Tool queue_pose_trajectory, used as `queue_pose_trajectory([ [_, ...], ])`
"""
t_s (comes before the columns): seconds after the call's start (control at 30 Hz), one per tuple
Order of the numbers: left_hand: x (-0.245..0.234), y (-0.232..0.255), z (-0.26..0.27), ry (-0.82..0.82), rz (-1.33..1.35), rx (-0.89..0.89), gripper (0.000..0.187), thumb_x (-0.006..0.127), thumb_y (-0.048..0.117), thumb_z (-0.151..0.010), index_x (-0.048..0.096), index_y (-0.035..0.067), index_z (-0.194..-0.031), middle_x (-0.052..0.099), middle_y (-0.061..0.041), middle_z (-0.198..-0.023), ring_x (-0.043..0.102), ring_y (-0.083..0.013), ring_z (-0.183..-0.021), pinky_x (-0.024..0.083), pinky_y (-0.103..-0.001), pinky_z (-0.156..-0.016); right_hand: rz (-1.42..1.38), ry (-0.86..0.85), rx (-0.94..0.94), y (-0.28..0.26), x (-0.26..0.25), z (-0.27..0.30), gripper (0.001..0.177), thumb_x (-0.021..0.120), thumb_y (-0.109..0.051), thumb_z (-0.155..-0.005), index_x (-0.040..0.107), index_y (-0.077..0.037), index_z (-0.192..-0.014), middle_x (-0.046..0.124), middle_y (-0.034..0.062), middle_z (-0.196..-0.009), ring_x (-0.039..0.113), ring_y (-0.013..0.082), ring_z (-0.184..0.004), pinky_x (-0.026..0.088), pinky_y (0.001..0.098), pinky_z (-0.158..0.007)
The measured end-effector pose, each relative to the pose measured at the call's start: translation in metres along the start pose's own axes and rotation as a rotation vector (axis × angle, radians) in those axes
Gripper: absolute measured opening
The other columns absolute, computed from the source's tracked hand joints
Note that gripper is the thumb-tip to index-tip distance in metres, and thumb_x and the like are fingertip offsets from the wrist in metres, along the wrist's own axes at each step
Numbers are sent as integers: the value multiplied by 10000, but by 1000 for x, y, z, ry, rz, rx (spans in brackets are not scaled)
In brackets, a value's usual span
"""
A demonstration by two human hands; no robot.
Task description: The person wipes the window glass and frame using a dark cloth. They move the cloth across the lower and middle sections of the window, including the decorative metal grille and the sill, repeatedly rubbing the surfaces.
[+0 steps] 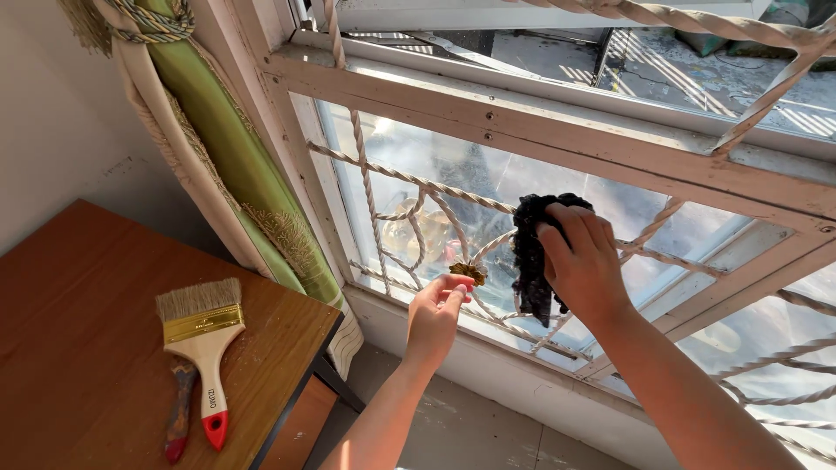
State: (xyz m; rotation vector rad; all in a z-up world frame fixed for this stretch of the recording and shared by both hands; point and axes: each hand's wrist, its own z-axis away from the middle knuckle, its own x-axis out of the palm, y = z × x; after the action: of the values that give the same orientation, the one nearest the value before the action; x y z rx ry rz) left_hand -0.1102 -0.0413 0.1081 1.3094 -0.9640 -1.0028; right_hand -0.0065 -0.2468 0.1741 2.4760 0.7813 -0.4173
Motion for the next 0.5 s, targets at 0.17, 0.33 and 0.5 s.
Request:
queue_pose_trajectory([
  [0.17, -19, 23, -13, 56, -37, 75, 227, 570, 88, -979, 779, 150, -1042, 754, -81, -984, 736, -217, -911, 567, -337, -863, -141, 28, -22, -50, 72, -65, 65, 682, -86, -989, 642, -119, -1028, 647, 111, -1037, 686, 304, -980, 574, 391, -827],
  [0.33, -10, 26, -14, 117, 32, 156, 175, 562, 97, -980, 732, 103, -1020, 733, -106, -949, 739, -239, -919, 571, -389, -853, -27, 54, -36, -87, 140, -84, 347, 683, -324, -962, 615, -166, -1263, 607, 68, -1133, 623, 255, -1027, 562, 364, -842],
  [0.5, -21, 29, -2, 138, -58, 145, 222, 561, 105, -933, 763, 126, -1022, 763, -83, -944, 745, -210, -875, 603, -377, -862, -57, -15, -78, -66, 86, -75, 294, 655, -122, -935, 751, -185, -1206, 713, 82, -1147, 682, 240, -978, 560, 336, -831],
])
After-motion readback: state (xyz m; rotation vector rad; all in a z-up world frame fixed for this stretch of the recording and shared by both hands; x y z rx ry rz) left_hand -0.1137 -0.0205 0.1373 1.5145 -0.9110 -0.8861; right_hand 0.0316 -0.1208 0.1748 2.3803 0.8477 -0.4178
